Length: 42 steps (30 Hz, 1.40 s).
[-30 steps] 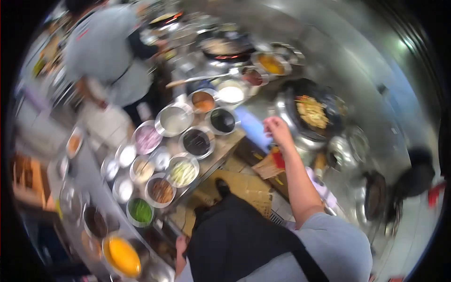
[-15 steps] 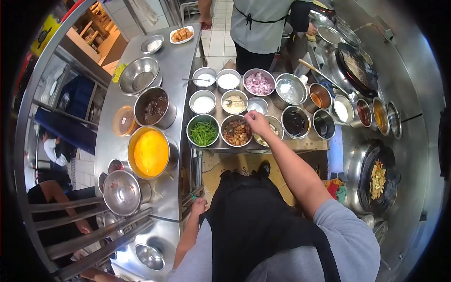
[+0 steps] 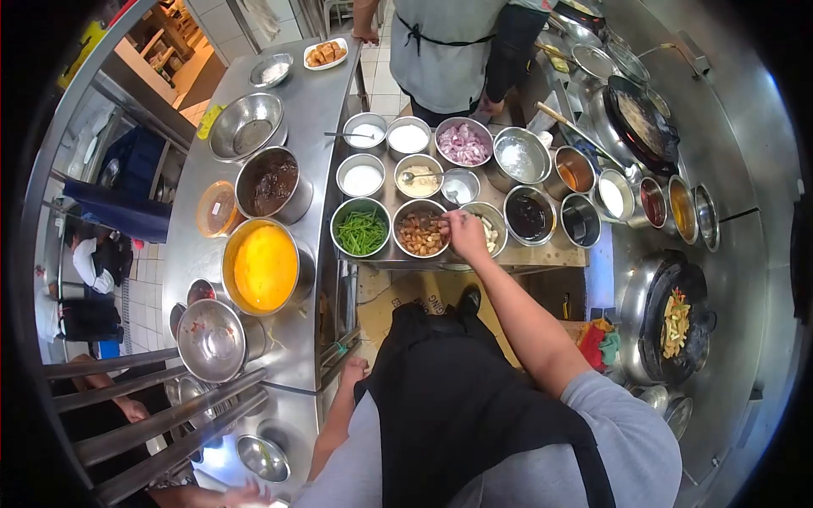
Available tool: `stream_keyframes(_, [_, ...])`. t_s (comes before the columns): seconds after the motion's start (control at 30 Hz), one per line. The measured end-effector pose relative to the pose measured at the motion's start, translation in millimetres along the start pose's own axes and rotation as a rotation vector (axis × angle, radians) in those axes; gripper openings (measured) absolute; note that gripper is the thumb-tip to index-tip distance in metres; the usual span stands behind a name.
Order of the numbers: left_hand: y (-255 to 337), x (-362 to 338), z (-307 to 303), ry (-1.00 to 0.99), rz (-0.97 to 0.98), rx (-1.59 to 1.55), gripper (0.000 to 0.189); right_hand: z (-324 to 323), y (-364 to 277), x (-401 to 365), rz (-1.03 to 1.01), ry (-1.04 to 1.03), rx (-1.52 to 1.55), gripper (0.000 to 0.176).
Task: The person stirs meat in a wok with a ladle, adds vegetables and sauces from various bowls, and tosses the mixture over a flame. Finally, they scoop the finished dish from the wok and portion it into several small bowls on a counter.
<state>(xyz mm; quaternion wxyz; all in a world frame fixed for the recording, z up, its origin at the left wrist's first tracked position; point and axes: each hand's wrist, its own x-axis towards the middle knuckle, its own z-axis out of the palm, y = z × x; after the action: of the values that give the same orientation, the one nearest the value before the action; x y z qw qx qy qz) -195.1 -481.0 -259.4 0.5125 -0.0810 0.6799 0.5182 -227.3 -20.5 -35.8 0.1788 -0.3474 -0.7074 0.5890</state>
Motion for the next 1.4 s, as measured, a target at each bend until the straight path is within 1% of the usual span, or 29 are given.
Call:
stream_keyframes(0.03, [34.8,-16.4,21.0,0.167,0.021,0.075,0.011,-2.0,5.4,5.3,0.238,0.022,0.222,0.031])
stream_keyframes(0.07, [54.6,-19.4,22.7,0.170,0.023,0.084,0.011,-6.0,6.9,3.9,0.238,0.024,0.231,0.031])
stream_keyframes(0.13, [87.5,-22.4,25.5,0.148,-0.082,0.078,0.014,-13.9,6.6,-1.0,0.140,-0.067,0.097,0.029])
stream_keyframes(0.17, [110.8,-32.7,30.9,0.155,-0.067,0.138,0.015,-14.2,3.0,-5.0,0.031,-0.068,-0.082,0.028])
stream_keyframes(0.27, [113.4,-27.5,26.1,0.156,-0.048,0.150,0.015,-1.3,6.0,-13.4,0.025,-0.072,-0.091,0.028])
stream_keyframes(0.3, [107.1,-23.5,23.1,0.163,-0.051,0.147,0.015,2.7,13.4,-11.0,0.096,-0.045,0.072,0.028])
stream_keyframes(0.33, [96.2,-16.0,18.4,0.164,-0.049,0.155,0.015,1.0,14.5,-9.0,0.095,-0.041,0.079,0.028])
stream_keyframes(0.4, [82.3,-13.5,8.0,0.127,-0.069,0.158,0.015,-2.0,12.7,-8.2,0.150,-0.122,0.136,0.028])
stream_keyframes(0.43, [78.0,-16.3,7.8,0.181,-0.053,0.148,0.015,-5.0,11.0,-13.7,0.074,-0.132,0.032,0.027])
stream_keyframes(0.47, [75.4,-18.6,5.0,0.179,-0.049,0.151,0.015,-4.2,8.6,-18.1,0.072,-0.128,0.033,0.027])
stream_keyframes(0.53, [78.0,-29.9,3.3,0.181,-0.048,0.178,0.016,2.1,3.3,-28.4,-0.118,-0.075,-0.300,0.027])
stream_keyframes(0.57, [79.2,-34.7,2.0,0.186,-0.025,0.350,0.015,6.4,0.9,-33.4,-0.079,-0.090,-0.237,0.027])
stream_keyframes(0.6, [77.3,-35.4,1.0,0.186,-0.025,0.351,0.015,5.6,-0.6,-35.8,-0.079,-0.090,-0.235,0.027])
stream_keyframes(0.67, [74.7,-39.5,-4.4,0.196,-0.094,0.328,0.014,7.1,-5.7,-37.5,0.004,-0.071,-0.036,0.025])
stream_keyframes(0.7, [71.3,-39.6,-8.4,0.200,-0.090,0.332,0.014,3.2,4.4,-34.1,0.008,-0.080,-0.030,0.026])
stream_keyframes(0.73, [67.1,-38.3,-10.5,0.201,-0.061,0.282,0.014,-3.6,-2.9,-37.5,0.003,-0.079,-0.026,0.026])
stream_keyframes(0.77, [63.7,-34.0,-10.8,0.201,-0.031,0.228,0.013,-11.3,-10.0,-43.3,-0.021,-0.121,-0.168,0.026])
stream_keyframes(0.8, [72.3,-36.9,-6.1,0.203,-0.024,0.224,0.013,-14.5,-16.0,-48.6,-0.045,-0.163,-0.312,0.026])
stream_keyframes(0.83, [84.1,-45.3,-0.7,0.218,-0.030,0.274,0.013,-9.4,-6.1,-49.7,-0.005,-0.151,-0.218,0.027])
stream_keyframes(0.87, [93.2,-50.9,4.1,0.231,-0.034,0.324,0.013,-6.0,4.9,-48.5,-0.008,-0.149,-0.220,0.027])
stream_keyframes(0.93, [90.3,-44.3,4.9,0.219,-0.031,0.328,0.013,-0.8,17.2,-44.4,0.181,-0.156,0.131,0.029])
stream_keyframes(1.0, [85.2,-33.1,-1.8,0.217,-0.026,0.337,0.013,-3.3,21.5,-45.1,0.207,-0.165,0.166,0.031])
stream_keyframes(1.1, [76.0,-14.4,-8.8,0.184,0.047,0.207,0.011,-15.2,19.4,-54.5,0.185,-0.153,0.315,0.032])
stream_keyframes(1.13, [77.2,-12.7,-8.0,0.178,0.050,0.211,0.011,-15.4,21.7,-55.1,0.183,-0.146,0.315,0.032])
stream_keyframes(1.2, [81.7,-13.5,-6.5,0.159,0.082,0.095,0.008,-14.9,21.6,-57.3,0.358,-0.100,0.428,0.030])
stream_keyframes(1.23, [86.5,-14.9,-5.7,0.157,0.087,0.098,0.008,-17.4,18.6,-58.6,0.354,-0.097,0.431,0.030])
stream_keyframes(1.3, [97.3,-20.8,-3.4,0.164,0.036,0.167,0.007,-24.9,11.7,-61.4,0.468,0.010,0.565,0.027])
stream_keyframes(1.33, [104.0,-26.0,-1.5,0.160,0.038,0.174,0.007,-27.8,16.4,-61.5,0.467,0.017,0.570,0.027])
stream_keyframes(1.4, [116.1,-31.4,3.3,0.166,-0.053,0.228,0.006,-35.7,24.2,-59.0,0.491,0.032,0.640,0.026])
